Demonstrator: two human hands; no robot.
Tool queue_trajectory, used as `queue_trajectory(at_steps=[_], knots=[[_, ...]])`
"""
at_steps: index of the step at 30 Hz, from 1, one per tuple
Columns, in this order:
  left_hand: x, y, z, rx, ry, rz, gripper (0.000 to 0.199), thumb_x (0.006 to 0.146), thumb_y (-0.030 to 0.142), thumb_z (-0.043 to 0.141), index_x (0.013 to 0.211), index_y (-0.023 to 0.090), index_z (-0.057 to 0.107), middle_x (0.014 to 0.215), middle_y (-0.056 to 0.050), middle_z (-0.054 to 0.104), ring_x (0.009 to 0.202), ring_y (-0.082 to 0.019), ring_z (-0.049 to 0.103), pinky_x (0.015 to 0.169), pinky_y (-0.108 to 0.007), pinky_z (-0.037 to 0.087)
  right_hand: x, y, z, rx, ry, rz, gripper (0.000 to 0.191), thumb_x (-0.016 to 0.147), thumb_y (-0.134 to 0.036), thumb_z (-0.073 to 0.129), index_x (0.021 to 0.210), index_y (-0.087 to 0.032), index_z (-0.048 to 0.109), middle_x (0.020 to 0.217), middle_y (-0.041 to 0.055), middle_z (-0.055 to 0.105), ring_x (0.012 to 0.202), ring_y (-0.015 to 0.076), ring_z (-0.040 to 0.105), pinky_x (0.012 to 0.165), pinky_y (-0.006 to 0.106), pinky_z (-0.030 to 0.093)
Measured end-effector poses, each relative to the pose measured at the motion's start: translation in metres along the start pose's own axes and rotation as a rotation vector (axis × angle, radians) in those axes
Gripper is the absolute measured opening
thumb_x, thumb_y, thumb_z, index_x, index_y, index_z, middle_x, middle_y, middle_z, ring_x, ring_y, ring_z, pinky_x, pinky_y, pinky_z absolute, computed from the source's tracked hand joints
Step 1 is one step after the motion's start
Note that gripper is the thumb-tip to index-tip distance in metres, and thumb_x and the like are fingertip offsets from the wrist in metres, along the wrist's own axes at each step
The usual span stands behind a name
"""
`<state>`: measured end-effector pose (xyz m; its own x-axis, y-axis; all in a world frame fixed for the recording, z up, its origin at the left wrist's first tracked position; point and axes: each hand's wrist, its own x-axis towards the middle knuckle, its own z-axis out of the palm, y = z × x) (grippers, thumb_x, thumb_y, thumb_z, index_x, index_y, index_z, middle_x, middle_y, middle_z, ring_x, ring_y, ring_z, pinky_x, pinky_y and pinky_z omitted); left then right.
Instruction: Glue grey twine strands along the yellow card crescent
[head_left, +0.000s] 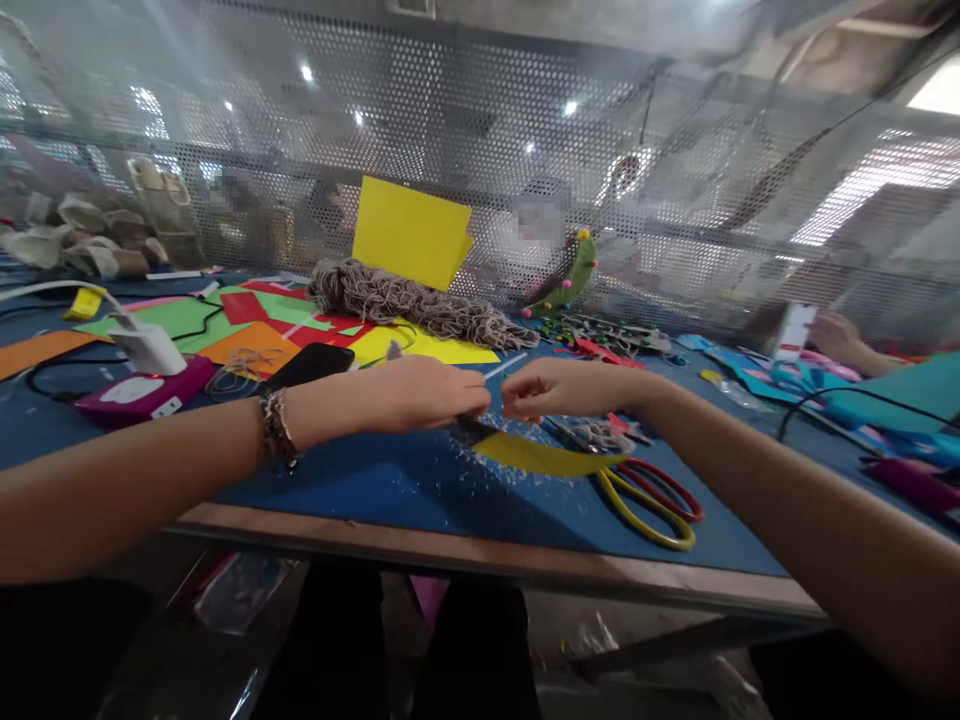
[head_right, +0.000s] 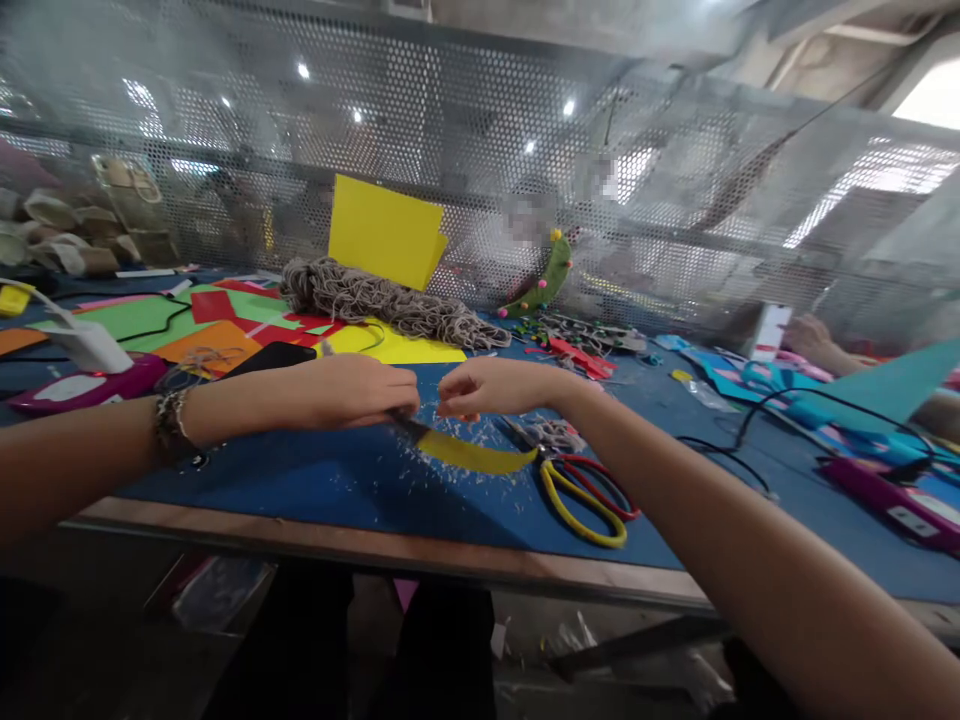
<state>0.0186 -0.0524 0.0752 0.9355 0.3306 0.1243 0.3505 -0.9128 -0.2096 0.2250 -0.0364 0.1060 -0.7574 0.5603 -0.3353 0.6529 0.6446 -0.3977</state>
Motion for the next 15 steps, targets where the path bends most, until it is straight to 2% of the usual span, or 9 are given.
queue_trajectory(at_steps=[4,10,12,15], knots=[[0.003,0.013,0.004,0.127,0.08,0.046,0.014,0.087,0.011,0.042,0.092,0.016,0.054,0.088,-0.006,0.059,0.071,-0.015,0.052,0.051,-0.026,0.032,-0.001,-0.008,0.0,0.011,0.03,-0.06,0.026,0.081,-0.034,0.041,0.063,-0.016,0.046,0.06,-0.0018,0.047,0.059,0.0085,0.045,0.057,0.023,0.036],[-0.015,0.027,0.046,0.141,0.122,0.05,0.017,0.089,0.011,0.038,0.095,0.014,0.054,0.091,-0.008,0.061,0.083,-0.021,0.054,0.057,-0.028,0.039,0.008,0.002,0.026,-0.023,0.023,-0.101,0.03,0.082,-0.04,0.041,0.065,-0.016,0.046,0.061,-0.0027,0.041,0.058,0.0082,0.038,0.056,0.023,0.032],[-0.023,0.028,0.056,0.102,0.12,0.035,0.017,0.089,0.011,0.039,0.094,0.013,0.055,0.095,-0.009,0.061,0.086,-0.021,0.054,0.062,-0.029,0.042,0.012,0.008,0.037,-0.009,0.061,-0.136,0.03,0.082,-0.04,0.041,0.065,-0.016,0.047,0.064,-0.0015,0.044,0.061,0.0088,0.04,0.059,0.024,0.033],[-0.031,0.027,0.061,0.006,0.116,0.012,0.017,0.088,0.011,0.04,0.099,0.013,0.053,0.107,-0.007,0.058,0.095,-0.02,0.053,0.076,-0.03,0.044,0.017,0.018,0.048,0.026,0.118,-0.134,0.03,0.082,-0.04,0.041,0.066,-0.015,0.049,0.066,-0.0003,0.048,0.062,0.0095,0.041,0.059,0.024,0.033]])
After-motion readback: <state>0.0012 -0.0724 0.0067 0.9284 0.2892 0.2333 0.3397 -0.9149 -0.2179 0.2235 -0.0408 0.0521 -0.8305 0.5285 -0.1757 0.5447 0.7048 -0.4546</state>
